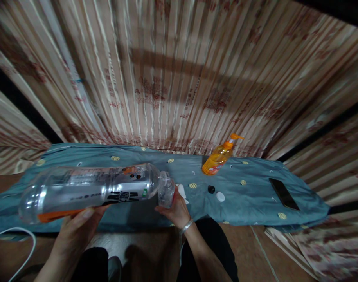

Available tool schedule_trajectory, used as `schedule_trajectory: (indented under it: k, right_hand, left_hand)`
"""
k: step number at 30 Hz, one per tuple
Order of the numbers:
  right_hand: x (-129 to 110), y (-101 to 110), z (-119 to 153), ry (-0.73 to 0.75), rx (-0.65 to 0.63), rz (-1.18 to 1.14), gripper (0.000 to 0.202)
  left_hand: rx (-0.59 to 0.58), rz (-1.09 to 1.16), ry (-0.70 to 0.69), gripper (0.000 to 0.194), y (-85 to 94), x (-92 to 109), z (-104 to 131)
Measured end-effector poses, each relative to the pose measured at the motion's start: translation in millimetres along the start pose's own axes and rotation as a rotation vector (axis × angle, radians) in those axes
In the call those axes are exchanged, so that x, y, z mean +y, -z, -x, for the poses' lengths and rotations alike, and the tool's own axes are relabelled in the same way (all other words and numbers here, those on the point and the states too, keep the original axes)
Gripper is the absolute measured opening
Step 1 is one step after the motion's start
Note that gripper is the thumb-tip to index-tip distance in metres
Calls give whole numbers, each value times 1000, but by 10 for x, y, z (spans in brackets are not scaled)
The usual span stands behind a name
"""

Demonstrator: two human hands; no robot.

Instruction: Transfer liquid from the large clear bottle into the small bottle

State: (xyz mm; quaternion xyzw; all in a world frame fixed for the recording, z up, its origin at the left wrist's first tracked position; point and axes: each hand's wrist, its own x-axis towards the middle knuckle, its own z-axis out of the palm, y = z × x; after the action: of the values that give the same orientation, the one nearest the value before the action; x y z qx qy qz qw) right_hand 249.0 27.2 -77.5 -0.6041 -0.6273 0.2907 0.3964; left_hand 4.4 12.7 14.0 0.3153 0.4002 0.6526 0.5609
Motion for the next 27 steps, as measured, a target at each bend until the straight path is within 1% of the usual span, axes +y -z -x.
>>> schedule_trajectory:
  k: [3, 8, 11, 15, 18, 21, 24, 27]
  right_hand:
    - [11, -5, 3, -8, 0, -10, 77]
    - [16, 1, -1, -19, -24, -32, 73]
    - [4, 8, -7, -9, -20, -58, 74]
    - [-17, 11, -12, 0, -22, -82, 71]
    - [-15, 15, -12, 5, -52, -92, 72]
    - [8, 32, -13, 16, -50, -52, 84]
    - [39, 66, -15, 15, -60, -34, 96]
    - [60, 98, -16, 7, -78, -37, 95]
  left_hand:
    - [-48, -23, 21, 48, 27, -8, -24]
    - [-73, -35, -5, 50, 77, -42, -63]
    - [-76, -16, -11, 45, 72, -50, -71]
    - [-117, -5, -35, 43, 34, -32, -78]
    - [-87, -22, -34, 48, -13, -5, -71]
    - [-44, -24, -44, 51, -49, 13, -59]
    - [-41, -24, -50, 48, -64, 24, -52]
    - [-21, -24, -36, 51, -88, 41, -49]
